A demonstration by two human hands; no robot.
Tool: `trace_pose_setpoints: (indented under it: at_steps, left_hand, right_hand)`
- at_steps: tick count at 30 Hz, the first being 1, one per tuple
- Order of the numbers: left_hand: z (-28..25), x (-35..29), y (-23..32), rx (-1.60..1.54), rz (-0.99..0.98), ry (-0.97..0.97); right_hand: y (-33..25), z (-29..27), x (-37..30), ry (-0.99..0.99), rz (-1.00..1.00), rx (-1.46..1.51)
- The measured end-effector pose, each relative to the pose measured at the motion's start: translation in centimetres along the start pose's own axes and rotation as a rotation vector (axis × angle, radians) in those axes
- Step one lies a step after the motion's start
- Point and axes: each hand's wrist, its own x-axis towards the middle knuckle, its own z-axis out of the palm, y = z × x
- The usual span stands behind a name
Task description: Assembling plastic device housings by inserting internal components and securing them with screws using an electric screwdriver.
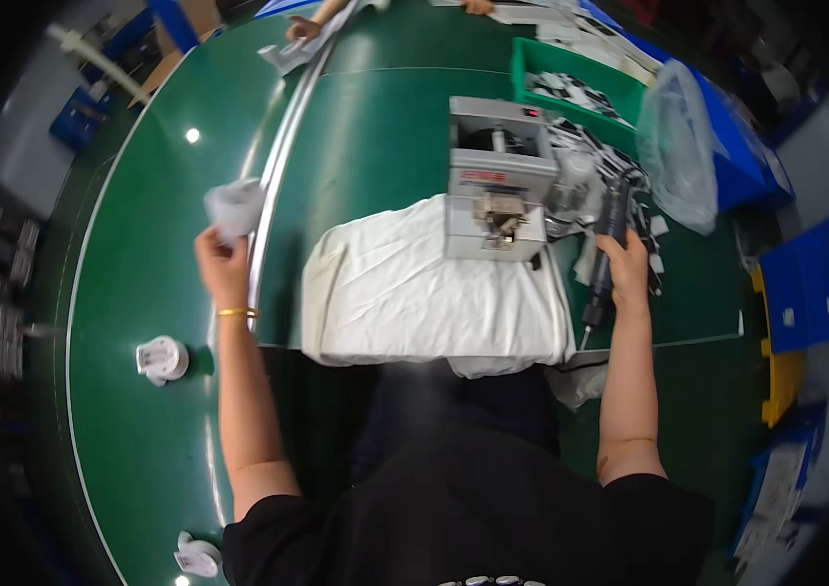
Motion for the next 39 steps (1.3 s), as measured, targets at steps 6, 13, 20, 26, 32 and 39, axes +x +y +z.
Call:
trace_pose_setpoints:
  at_steps: [6,13,20,26,32,39]
  left_hand:
    - [-7.4,5.4,-20.7,0.499,-0.037,-0.042]
    - [-1.7,4.5,-13.9,0.257,-0.248,-0.167]
    - [-2.3,4.5,-12.9,0.39,-0.252,-0.177]
    - [-2.0,4.1,-12.3,0.451,-0.269,-0.176]
    - [-3.2,2.4,-9.5,0.387,-0.249,-0.231]
    - [-9.0,-0.1,-1.0,0.456,0.2,-0.143]
  right_hand:
    - [-3.9,-0.8,-0.6,-0.012,-0.044,0.218]
    - [-1.2,-15.1,2.0,0.322,0.106,-0.194]
    - [1.2,-13.7,4.3,0.22,0.212,-0.435]
    - [2.7,-6.6,8.2,0.11,0.04,-0.449]
    - [-0.5,-3.2,7.0,0.014,0.154,-0.359]
    - [1.5,-8.2,6.5,0.317,0.004,-0.422]
